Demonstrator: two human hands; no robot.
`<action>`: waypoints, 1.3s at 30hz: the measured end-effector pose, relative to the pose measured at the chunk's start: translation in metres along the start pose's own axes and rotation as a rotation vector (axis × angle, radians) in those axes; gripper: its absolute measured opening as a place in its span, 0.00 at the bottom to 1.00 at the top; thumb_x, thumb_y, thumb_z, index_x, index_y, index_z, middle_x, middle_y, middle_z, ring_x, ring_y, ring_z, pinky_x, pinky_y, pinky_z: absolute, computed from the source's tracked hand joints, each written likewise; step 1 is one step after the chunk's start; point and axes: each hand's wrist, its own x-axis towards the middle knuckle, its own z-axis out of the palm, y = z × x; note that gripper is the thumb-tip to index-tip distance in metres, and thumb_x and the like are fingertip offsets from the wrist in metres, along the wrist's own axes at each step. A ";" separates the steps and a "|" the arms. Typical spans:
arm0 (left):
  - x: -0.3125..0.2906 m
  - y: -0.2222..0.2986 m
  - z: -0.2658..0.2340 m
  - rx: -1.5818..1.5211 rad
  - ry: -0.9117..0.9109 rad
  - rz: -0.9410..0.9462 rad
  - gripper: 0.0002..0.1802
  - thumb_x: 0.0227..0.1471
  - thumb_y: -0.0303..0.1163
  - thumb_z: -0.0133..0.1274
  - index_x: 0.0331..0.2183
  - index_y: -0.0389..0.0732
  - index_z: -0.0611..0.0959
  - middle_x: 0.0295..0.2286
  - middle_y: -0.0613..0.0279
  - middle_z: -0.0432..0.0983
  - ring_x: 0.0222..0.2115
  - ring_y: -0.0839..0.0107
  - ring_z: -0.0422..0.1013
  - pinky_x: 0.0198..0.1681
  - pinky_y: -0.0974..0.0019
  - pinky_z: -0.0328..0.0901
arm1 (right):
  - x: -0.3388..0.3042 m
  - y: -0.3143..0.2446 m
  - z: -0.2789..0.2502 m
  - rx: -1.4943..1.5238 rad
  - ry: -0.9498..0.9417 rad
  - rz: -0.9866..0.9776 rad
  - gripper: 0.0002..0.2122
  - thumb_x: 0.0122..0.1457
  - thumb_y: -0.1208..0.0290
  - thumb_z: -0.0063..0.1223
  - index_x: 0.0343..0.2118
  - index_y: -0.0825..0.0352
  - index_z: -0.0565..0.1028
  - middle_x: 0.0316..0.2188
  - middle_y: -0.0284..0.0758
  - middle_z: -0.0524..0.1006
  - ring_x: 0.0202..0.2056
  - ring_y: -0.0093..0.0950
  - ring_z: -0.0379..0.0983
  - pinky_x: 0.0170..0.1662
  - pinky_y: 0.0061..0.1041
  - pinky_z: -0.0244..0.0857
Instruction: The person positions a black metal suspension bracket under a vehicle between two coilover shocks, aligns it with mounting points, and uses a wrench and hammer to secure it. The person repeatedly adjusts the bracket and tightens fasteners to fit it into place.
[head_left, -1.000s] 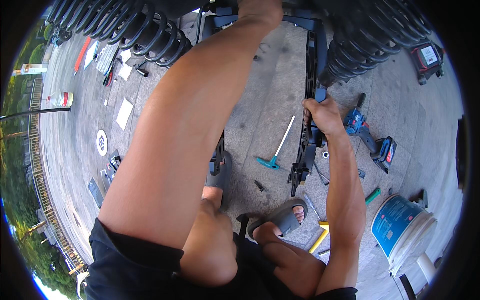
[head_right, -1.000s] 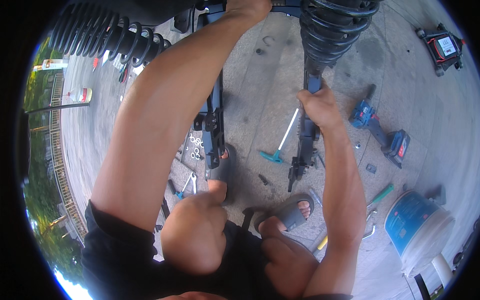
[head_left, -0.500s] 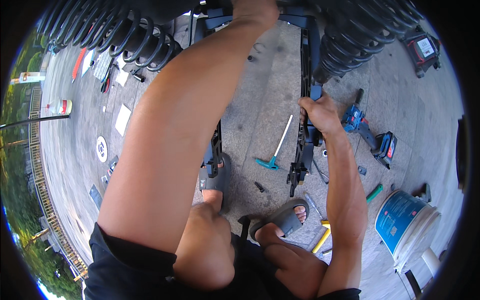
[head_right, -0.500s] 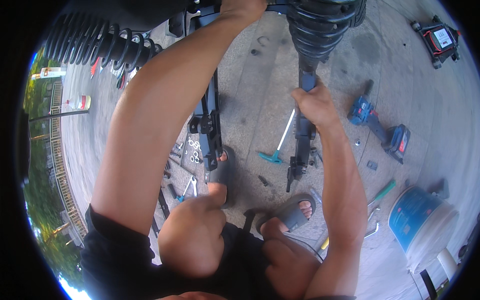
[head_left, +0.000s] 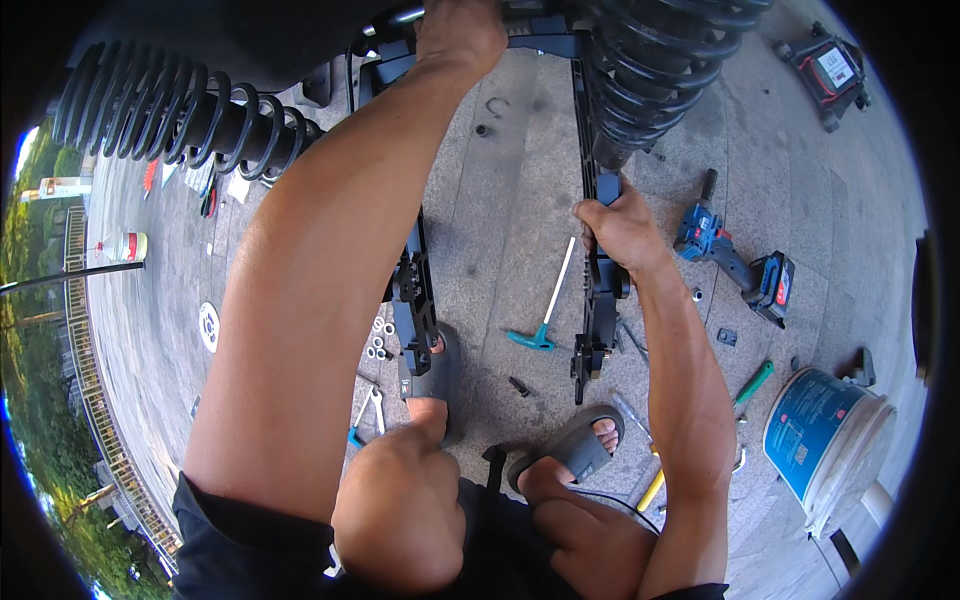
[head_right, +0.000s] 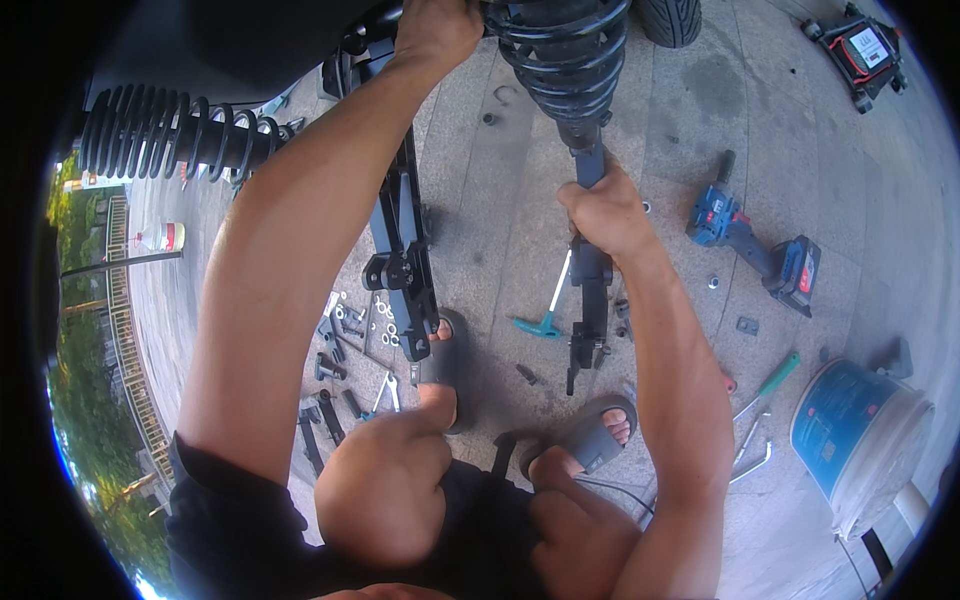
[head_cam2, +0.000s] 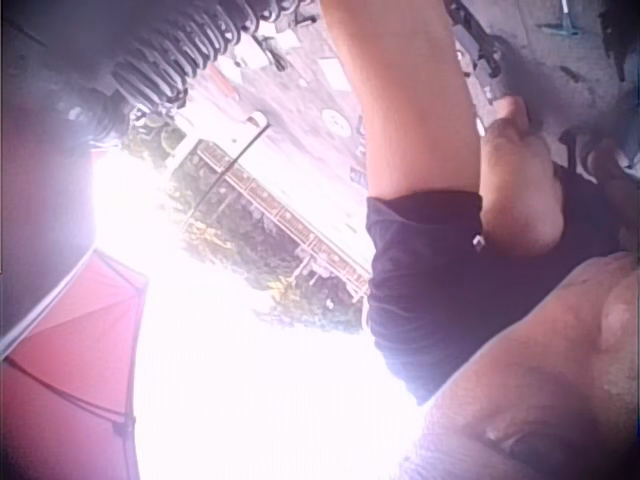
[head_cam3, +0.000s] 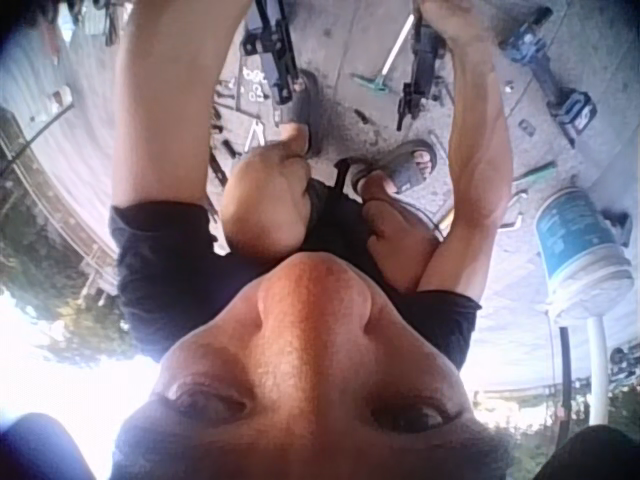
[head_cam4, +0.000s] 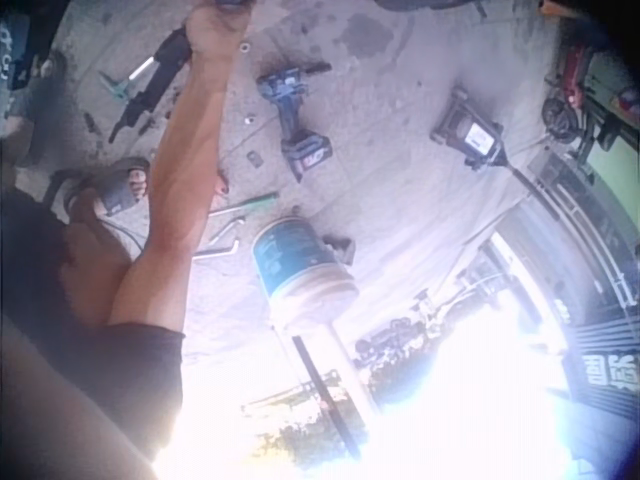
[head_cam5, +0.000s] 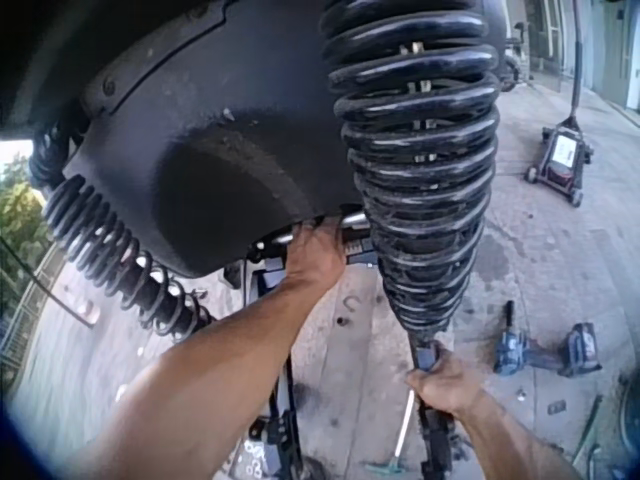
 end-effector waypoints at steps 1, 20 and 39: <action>0.000 -0.001 0.000 0.014 0.010 0.007 0.22 0.54 0.34 0.47 0.51 0.41 0.77 0.48 0.36 0.71 0.49 0.39 0.67 0.54 0.47 0.62 | 0.000 0.000 0.000 0.010 -0.005 -0.006 0.09 0.54 0.76 0.52 0.37 0.71 0.68 0.17 0.31 0.70 0.18 0.22 0.68 0.23 0.26 0.64; -0.022 0.040 -0.017 -0.030 0.075 -0.117 0.25 0.50 0.35 0.52 0.51 0.38 0.77 0.50 0.35 0.68 0.50 0.37 0.63 0.54 0.43 0.60 | 0.001 0.004 0.001 0.001 0.009 -0.020 0.12 0.53 0.76 0.52 0.39 0.72 0.67 0.18 0.31 0.69 0.18 0.21 0.67 0.22 0.25 0.63; -0.252 0.094 -0.067 -0.432 -0.892 -0.820 0.20 0.49 0.35 0.58 0.40 0.31 0.77 0.33 0.39 0.78 0.37 0.48 0.77 0.42 0.55 0.70 | 0.002 0.001 -0.001 -0.084 0.032 -0.025 0.23 0.48 0.71 0.52 0.48 0.75 0.70 0.34 0.47 0.77 0.39 0.39 0.76 0.44 0.34 0.67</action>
